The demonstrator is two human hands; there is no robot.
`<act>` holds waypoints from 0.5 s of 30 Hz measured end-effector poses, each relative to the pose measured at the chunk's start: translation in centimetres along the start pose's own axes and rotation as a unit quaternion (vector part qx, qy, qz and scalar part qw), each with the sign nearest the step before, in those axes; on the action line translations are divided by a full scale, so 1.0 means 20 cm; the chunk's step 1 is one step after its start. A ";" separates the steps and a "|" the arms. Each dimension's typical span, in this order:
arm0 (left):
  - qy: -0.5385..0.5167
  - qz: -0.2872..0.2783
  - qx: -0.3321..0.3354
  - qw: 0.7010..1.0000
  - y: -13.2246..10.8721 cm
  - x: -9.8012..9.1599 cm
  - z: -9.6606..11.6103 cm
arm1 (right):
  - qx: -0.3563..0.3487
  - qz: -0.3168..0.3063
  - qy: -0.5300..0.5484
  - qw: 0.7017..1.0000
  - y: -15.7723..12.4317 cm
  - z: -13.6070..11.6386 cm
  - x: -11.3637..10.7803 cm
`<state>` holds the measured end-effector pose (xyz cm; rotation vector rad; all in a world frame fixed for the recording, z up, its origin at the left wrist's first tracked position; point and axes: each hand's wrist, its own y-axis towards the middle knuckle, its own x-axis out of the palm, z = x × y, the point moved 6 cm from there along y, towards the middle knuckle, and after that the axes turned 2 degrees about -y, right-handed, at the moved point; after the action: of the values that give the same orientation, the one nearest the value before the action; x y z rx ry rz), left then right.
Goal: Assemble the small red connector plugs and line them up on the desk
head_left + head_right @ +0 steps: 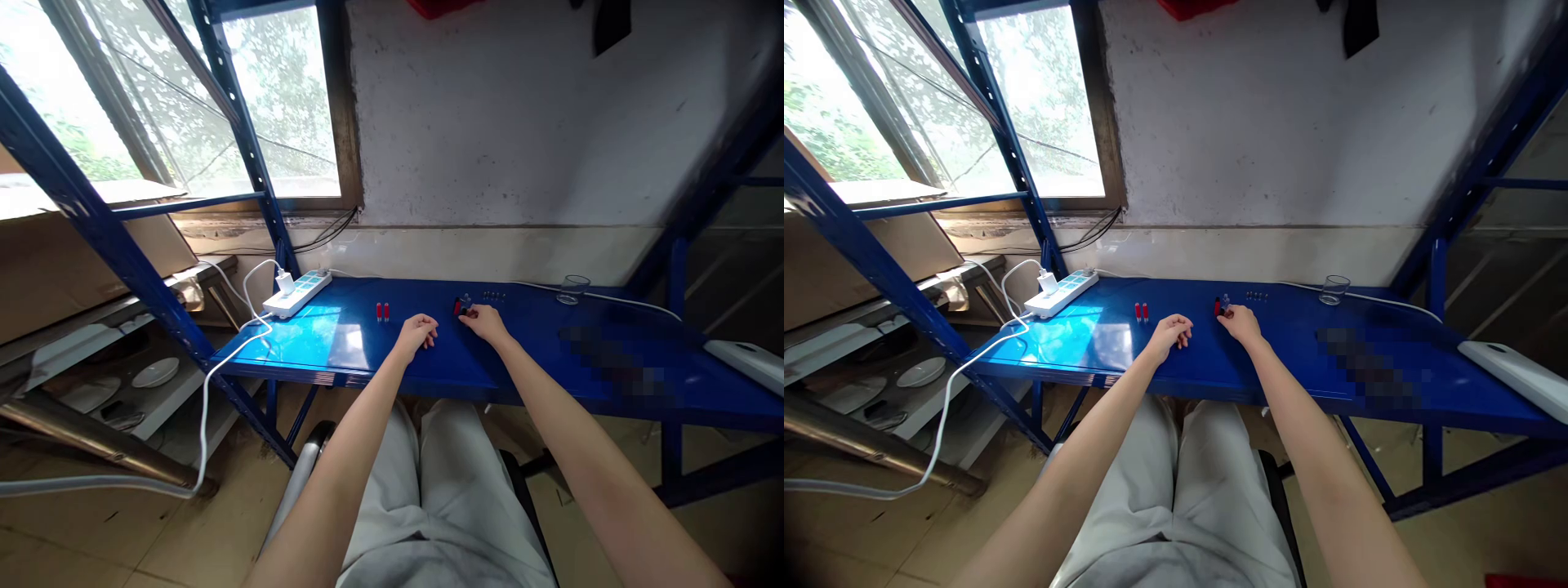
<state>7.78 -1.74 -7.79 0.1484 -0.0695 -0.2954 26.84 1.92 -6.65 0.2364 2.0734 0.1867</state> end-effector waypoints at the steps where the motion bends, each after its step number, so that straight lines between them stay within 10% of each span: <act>1: 0.000 0.001 -0.001 1.000 0.00 0.00 0.00 | -0.001 0.001 -0.008 1.000 0.00 -0.01 0.00; 15: 0.008 0.001 0.001 1.000 -0.01 0.00 0.00 | 0.022 -0.011 -0.055 0.998 0.02 -0.08 0.03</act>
<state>7.79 -1.90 -7.72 0.1523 -0.0550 -0.2922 25.28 2.39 -6.30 0.2448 1.9712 0.1125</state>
